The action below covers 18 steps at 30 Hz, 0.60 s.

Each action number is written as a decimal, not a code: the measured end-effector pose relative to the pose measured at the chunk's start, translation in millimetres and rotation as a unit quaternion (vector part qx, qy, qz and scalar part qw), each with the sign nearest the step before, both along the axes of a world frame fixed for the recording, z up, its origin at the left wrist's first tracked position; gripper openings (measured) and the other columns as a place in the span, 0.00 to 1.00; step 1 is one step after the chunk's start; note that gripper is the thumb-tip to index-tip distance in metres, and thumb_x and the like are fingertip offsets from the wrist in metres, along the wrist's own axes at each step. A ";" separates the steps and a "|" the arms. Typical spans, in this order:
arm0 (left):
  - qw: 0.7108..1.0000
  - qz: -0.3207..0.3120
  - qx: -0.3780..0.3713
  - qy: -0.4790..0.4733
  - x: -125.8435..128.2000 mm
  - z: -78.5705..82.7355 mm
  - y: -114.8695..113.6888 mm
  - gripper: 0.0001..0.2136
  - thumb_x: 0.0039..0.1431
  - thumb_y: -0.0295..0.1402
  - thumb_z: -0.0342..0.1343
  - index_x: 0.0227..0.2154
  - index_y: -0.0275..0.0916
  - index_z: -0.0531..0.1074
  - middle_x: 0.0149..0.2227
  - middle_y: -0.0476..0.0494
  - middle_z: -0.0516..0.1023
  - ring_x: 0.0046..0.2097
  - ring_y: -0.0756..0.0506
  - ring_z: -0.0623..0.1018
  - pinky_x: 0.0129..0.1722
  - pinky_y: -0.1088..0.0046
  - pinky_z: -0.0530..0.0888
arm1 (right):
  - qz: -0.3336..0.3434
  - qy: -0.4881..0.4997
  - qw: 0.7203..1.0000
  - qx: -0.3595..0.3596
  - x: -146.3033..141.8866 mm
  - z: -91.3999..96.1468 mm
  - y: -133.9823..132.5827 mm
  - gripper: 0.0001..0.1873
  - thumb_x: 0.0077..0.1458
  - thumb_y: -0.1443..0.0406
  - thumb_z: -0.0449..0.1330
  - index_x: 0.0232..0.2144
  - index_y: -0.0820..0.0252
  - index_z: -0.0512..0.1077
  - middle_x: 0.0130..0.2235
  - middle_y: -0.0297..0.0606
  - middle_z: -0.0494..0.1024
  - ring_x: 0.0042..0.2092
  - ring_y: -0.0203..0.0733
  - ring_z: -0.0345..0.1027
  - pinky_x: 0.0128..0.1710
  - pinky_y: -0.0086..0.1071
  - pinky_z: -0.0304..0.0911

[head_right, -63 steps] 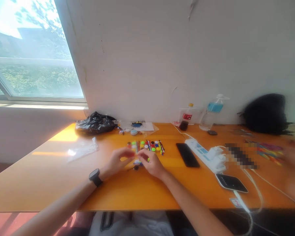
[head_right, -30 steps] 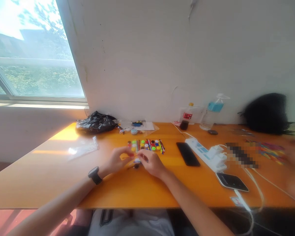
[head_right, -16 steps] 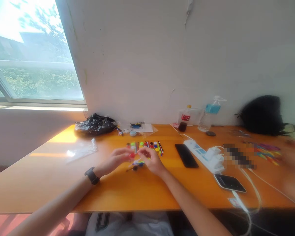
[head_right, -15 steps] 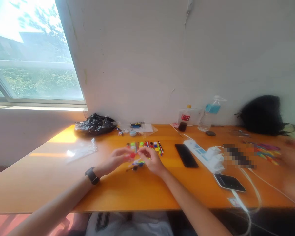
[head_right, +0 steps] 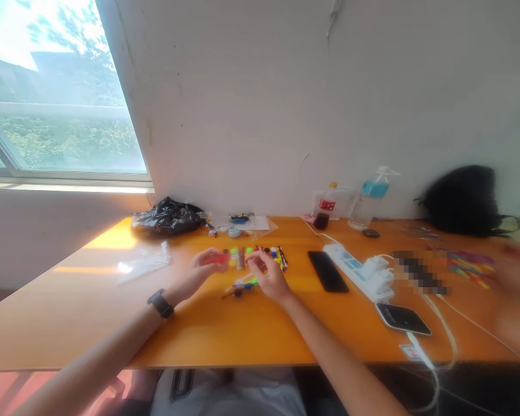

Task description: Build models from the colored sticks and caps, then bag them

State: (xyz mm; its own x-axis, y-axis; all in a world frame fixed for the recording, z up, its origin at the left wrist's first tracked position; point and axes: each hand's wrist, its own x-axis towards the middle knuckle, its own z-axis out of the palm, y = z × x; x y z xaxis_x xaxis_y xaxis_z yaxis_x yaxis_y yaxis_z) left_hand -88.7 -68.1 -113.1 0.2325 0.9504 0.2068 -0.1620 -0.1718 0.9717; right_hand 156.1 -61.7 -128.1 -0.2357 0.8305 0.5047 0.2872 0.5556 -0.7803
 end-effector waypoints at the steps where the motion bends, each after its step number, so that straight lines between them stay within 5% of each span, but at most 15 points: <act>1: 1.000 0.001 0.003 0.016 -1.6 0.7 0.6 0.12 0.54 0.32 0.68 0.41 0.36 0.77 0.39 0.41 0.83 0.41 0.44 0.81 0.47 0.65 0.76 | -0.011 -0.009 1.000 0.010 1.9 -0.6 2.1 0.14 0.68 0.53 0.57 0.41 0.56 0.75 0.37 0.38 0.77 0.38 0.44 0.71 0.37 0.34 0.65; 9: 0.975 -0.032 0.111 0.189 -4.6 -9.9 1.4 0.11 0.56 0.36 0.64 0.39 0.34 0.80 0.41 0.37 0.83 0.42 0.41 0.81 0.45 0.65 0.77 | -0.067 -0.163 0.978 0.114 10.1 -5.5 7.2 0.14 0.69 0.60 0.54 0.31 0.56 0.72 0.33 0.38 0.75 0.37 0.44 0.69 0.38 0.35 0.62; 13: 0.946 -0.009 0.188 0.264 -4.9 -10.0 -0.7 0.09 0.57 0.34 0.61 0.37 0.35 0.81 0.37 0.41 0.83 0.38 0.45 0.79 0.39 0.71 0.75 | -0.082 -0.214 0.966 0.120 11.2 -6.3 6.7 0.12 0.68 0.64 0.54 0.32 0.56 0.73 0.35 0.38 0.77 0.39 0.44 0.71 0.40 0.34 0.62; 18: 0.925 -0.012 0.198 0.323 -4.3 -7.9 -3.8 0.10 0.57 0.36 0.61 0.37 0.36 0.81 0.34 0.43 0.83 0.35 0.47 0.78 0.35 0.74 0.72 | -0.095 -0.261 0.956 0.098 12.1 -4.7 3.5 0.11 0.67 0.65 0.56 0.32 0.57 0.74 0.37 0.38 0.80 0.40 0.44 0.73 0.40 0.33 0.61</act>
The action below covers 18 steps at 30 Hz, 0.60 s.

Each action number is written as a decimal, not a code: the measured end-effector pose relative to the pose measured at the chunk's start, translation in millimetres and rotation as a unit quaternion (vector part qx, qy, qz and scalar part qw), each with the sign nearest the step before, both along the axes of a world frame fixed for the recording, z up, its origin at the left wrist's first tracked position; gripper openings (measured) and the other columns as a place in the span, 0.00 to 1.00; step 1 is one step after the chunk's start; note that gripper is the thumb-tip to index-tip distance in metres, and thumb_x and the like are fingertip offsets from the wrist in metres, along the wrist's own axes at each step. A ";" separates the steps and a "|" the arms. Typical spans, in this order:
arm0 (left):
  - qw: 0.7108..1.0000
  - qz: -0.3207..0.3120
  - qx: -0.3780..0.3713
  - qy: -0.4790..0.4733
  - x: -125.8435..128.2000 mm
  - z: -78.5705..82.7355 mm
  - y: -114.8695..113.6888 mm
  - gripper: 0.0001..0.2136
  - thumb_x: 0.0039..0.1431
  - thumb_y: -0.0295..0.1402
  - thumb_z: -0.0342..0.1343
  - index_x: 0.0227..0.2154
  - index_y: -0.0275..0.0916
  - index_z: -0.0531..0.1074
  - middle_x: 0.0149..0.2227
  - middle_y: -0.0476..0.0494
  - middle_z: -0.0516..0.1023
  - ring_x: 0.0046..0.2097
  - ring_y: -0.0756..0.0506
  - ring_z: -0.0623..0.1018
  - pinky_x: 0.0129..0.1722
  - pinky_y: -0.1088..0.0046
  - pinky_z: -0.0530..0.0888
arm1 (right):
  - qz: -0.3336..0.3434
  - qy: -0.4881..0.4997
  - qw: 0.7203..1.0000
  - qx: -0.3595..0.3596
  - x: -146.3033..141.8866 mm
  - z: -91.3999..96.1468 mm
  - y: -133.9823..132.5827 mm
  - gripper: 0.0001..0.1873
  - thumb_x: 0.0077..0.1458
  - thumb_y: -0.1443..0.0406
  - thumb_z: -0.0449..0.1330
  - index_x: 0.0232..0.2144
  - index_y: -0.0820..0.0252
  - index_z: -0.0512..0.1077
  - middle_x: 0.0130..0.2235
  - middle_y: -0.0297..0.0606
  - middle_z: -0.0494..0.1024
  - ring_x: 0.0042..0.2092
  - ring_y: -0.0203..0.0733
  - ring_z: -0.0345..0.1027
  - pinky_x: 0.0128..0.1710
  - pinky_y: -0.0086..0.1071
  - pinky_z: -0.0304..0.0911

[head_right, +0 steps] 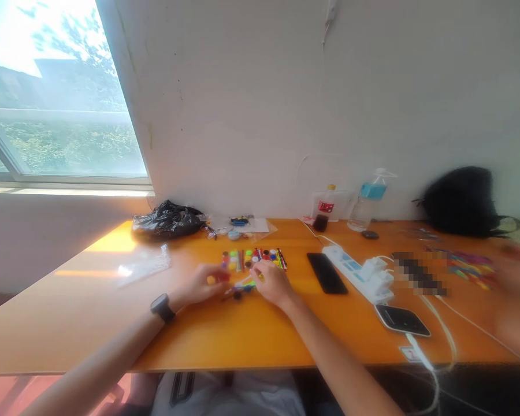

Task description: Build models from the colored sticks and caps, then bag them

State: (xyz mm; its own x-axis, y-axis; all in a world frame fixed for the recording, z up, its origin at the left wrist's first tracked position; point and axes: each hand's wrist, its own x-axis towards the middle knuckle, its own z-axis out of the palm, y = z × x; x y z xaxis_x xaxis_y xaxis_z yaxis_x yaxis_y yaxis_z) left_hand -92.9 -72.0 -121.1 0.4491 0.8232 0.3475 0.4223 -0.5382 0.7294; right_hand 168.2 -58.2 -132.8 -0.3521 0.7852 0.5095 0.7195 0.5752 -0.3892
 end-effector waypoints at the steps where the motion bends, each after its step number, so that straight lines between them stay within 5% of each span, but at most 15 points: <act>1: 1.000 0.000 0.001 0.004 0.2 -0.7 0.0 0.10 0.58 0.37 0.62 0.36 0.36 0.82 0.34 0.43 0.83 0.34 0.47 0.78 0.35 0.74 0.72 | -0.001 -0.006 1.000 -0.003 -0.1 0.5 -0.8 0.11 0.67 0.65 0.56 0.32 0.57 0.75 0.37 0.38 0.80 0.40 0.44 0.73 0.40 0.33 0.61; 9: 0.997 -0.067 -0.029 0.001 -0.7 -3.5 0.2 0.09 0.58 0.32 0.60 0.40 0.38 0.82 0.37 0.42 0.84 0.37 0.45 0.80 0.36 0.73 0.74 | 0.036 -0.021 0.999 -0.015 -1.1 0.2 -2.6 0.11 0.65 0.66 0.57 0.29 0.57 0.74 0.34 0.40 0.78 0.37 0.45 0.71 0.38 0.35 0.61; 13: 0.995 -0.092 -0.029 -0.019 0.7 -1.1 -4.2 0.13 0.61 0.40 0.62 0.44 0.38 0.81 0.38 0.42 0.83 0.37 0.45 0.79 0.37 0.73 0.73 | 0.048 -0.009 0.999 -0.018 -2.9 -1.2 -3.7 0.12 0.65 0.65 0.58 0.28 0.57 0.75 0.32 0.39 0.77 0.35 0.44 0.70 0.36 0.35 0.60; 18: 0.994 -0.103 0.014 -0.032 6.6 -3.7 -7.4 0.24 0.52 0.47 0.70 0.50 0.41 0.80 0.43 0.39 0.83 0.44 0.39 0.79 0.44 0.68 0.75 | 0.068 0.011 0.997 -0.033 -7.6 -2.1 -7.6 0.10 0.64 0.65 0.60 0.30 0.57 0.76 0.33 0.39 0.78 0.36 0.44 0.71 0.38 0.35 0.61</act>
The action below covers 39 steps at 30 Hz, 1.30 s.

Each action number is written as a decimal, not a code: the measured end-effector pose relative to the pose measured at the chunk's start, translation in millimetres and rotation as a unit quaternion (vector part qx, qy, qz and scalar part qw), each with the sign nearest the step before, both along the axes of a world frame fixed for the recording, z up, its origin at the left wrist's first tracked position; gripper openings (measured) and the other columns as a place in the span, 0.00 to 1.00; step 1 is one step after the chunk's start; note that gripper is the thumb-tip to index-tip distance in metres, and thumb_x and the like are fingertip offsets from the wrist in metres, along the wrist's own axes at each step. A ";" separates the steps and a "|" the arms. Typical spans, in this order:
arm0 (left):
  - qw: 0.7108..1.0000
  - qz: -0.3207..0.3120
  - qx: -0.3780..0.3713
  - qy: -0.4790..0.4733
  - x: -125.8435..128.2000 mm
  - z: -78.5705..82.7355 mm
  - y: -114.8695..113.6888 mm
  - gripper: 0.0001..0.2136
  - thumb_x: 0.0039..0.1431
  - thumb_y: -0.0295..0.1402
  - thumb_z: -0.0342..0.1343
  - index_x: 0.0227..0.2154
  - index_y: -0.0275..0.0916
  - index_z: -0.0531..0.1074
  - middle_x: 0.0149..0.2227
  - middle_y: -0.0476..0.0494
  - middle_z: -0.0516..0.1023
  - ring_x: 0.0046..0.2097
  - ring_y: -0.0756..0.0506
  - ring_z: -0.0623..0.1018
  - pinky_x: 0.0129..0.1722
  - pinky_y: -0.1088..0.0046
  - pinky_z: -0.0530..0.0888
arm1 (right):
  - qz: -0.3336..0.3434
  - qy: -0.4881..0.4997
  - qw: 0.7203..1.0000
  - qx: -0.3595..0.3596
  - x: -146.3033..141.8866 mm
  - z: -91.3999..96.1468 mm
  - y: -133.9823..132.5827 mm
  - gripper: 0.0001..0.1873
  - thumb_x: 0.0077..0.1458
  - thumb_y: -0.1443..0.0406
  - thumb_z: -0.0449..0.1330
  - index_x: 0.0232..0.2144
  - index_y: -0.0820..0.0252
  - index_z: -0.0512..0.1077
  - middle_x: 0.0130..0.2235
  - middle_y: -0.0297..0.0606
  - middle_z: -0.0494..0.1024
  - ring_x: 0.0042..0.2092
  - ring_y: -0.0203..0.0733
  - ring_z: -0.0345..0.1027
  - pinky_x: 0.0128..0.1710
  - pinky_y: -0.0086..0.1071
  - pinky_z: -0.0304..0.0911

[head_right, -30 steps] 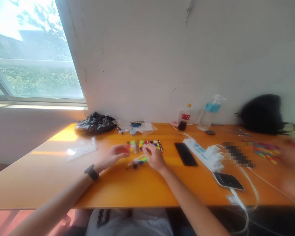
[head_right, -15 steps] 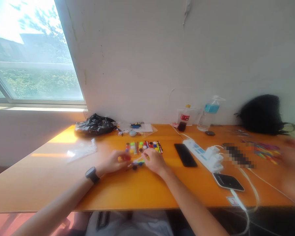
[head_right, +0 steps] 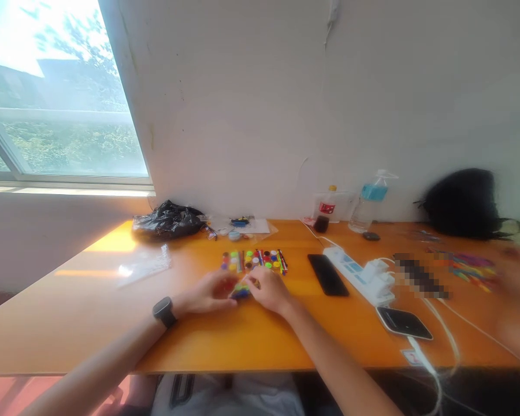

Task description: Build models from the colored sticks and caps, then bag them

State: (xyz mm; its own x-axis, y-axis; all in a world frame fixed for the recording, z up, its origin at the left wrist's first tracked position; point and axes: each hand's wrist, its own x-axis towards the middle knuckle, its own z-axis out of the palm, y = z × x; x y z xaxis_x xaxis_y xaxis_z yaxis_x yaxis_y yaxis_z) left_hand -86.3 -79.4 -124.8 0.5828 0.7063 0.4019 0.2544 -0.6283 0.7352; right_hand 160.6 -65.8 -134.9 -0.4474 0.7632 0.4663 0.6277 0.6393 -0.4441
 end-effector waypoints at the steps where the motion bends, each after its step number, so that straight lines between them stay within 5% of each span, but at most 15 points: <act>1: 1.000 -0.003 0.007 0.002 1.3 -1.2 0.1 0.25 0.51 0.47 0.71 0.51 0.41 0.80 0.44 0.38 0.82 0.45 0.38 0.79 0.46 0.67 0.75 | 0.005 0.005 1.000 -0.005 -1.1 0.1 -1.0 0.10 0.64 0.65 0.60 0.30 0.57 0.76 0.33 0.39 0.79 0.36 0.44 0.71 0.38 0.35 0.61; 6: 0.998 -0.023 0.045 0.025 6.2 -8.0 2.3 0.24 0.56 0.43 0.68 0.54 0.42 0.78 0.46 0.37 0.82 0.47 0.38 0.78 0.51 0.64 0.74 | 0.025 0.031 0.999 -0.012 -6.6 1.4 -5.9 0.10 0.65 0.64 0.60 0.30 0.57 0.76 0.33 0.39 0.78 0.36 0.44 0.71 0.39 0.35 0.62; 17: 0.998 -0.021 0.037 0.042 9.2 -16.9 6.0 0.18 0.63 0.37 0.61 0.55 0.43 0.77 0.45 0.40 0.83 0.43 0.41 0.79 0.46 0.67 0.75 | 0.019 0.112 0.993 0.012 -9.2 0.9 -2.3 0.10 0.69 0.61 0.56 0.35 0.55 0.75 0.39 0.41 0.80 0.44 0.49 0.73 0.48 0.41 0.65; 28: 1.000 -0.029 0.007 0.008 9.8 -20.1 5.5 0.18 0.64 0.37 0.59 0.55 0.42 0.78 0.49 0.38 0.82 0.49 0.39 0.80 0.51 0.65 0.76 | 0.050 0.103 0.992 -0.045 -13.4 -1.3 -7.2 0.17 0.71 0.58 0.53 0.31 0.56 0.73 0.32 0.37 0.77 0.36 0.43 0.70 0.36 0.34 0.62; 39: 1.000 0.008 -0.004 -0.008 9.6 -21.9 5.8 0.19 0.58 0.44 0.66 0.50 0.42 0.79 0.46 0.38 0.82 0.45 0.40 0.79 0.44 0.70 0.77 | 0.056 0.163 0.982 -0.072 -18.0 -6.7 -5.3 0.17 0.71 0.56 0.53 0.33 0.57 0.74 0.32 0.36 0.76 0.35 0.43 0.69 0.36 0.34 0.63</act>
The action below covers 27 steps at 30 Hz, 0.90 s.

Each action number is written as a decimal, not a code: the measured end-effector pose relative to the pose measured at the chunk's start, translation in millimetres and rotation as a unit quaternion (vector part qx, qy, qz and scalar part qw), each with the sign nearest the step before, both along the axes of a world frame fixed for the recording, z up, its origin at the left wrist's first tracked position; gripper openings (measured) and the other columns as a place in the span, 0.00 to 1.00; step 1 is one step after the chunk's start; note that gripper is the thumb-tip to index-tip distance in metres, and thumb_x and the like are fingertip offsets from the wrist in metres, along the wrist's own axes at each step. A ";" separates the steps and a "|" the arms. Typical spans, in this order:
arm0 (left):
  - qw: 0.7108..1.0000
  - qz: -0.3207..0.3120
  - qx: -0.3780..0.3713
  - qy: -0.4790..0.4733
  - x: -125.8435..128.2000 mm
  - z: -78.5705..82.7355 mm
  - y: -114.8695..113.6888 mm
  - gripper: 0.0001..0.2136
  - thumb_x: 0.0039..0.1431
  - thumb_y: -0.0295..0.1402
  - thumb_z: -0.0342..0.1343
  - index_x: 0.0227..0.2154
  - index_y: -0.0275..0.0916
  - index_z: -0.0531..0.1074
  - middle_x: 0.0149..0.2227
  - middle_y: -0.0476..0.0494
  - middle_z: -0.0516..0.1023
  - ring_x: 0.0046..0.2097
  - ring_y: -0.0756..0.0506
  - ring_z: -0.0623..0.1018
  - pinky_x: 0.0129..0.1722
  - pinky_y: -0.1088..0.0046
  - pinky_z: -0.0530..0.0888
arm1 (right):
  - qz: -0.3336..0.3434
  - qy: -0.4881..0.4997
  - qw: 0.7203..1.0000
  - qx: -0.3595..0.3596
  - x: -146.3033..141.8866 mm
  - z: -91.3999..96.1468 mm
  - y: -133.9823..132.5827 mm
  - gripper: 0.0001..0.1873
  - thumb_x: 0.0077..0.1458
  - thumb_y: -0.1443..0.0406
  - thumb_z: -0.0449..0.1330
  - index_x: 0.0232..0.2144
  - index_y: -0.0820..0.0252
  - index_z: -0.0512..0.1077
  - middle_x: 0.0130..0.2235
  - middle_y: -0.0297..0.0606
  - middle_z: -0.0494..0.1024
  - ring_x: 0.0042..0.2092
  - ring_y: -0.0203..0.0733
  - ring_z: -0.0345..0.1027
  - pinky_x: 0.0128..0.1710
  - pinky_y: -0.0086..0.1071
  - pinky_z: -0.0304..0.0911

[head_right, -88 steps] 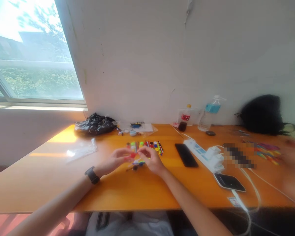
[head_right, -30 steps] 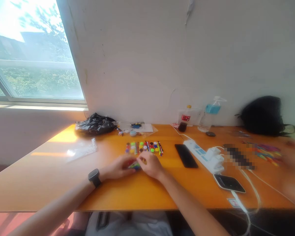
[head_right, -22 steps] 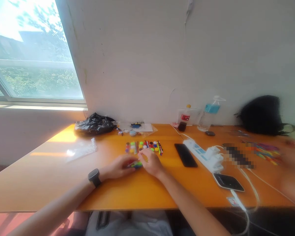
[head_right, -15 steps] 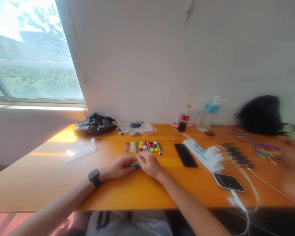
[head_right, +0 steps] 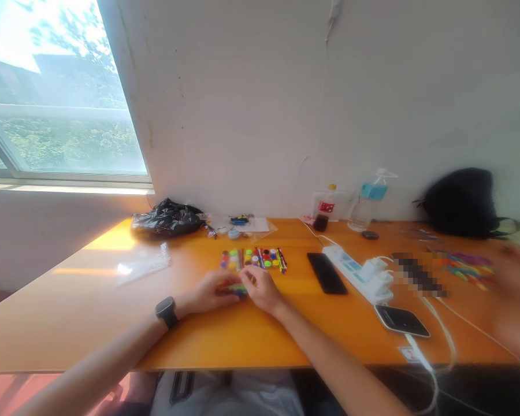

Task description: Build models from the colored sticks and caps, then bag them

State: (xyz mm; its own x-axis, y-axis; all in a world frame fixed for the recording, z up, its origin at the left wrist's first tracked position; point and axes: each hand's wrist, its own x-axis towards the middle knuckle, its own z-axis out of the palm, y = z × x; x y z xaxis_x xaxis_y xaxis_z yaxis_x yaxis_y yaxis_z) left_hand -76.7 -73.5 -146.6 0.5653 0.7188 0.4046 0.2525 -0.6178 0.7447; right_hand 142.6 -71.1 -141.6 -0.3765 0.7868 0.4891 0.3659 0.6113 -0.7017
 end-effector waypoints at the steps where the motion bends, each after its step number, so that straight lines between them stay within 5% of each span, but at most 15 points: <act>1: 1.000 -0.001 0.005 0.006 0.2 0.9 -0.2 0.20 0.58 0.44 0.66 0.51 0.42 0.79 0.46 0.38 0.82 0.46 0.40 0.79 0.43 0.70 0.76 | -0.003 0.002 1.000 0.002 0.5 0.7 0.7 0.17 0.71 0.56 0.53 0.33 0.57 0.73 0.32 0.36 0.76 0.35 0.43 0.69 0.36 0.34 0.62; 27: 0.989 -0.005 0.118 0.090 -0.4 2.3 1.0 0.16 0.62 0.45 0.63 0.48 0.42 0.78 0.43 0.39 0.81 0.44 0.41 0.79 0.46 0.66 0.76 | -0.016 0.008 1.000 0.009 -2.5 -3.3 4.6 0.21 0.71 0.57 0.53 0.27 0.59 0.70 0.28 0.35 0.72 0.31 0.40 0.65 0.32 0.32 0.56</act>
State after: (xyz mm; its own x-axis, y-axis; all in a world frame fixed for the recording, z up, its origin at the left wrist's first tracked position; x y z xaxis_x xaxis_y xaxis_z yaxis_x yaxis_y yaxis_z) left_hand -77.1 -72.5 -144.4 0.6497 0.6112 0.4521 0.3618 -0.7716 0.5232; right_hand 140.1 -66.5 -144.8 -0.3433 0.7893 0.5090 0.3746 0.6121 -0.6964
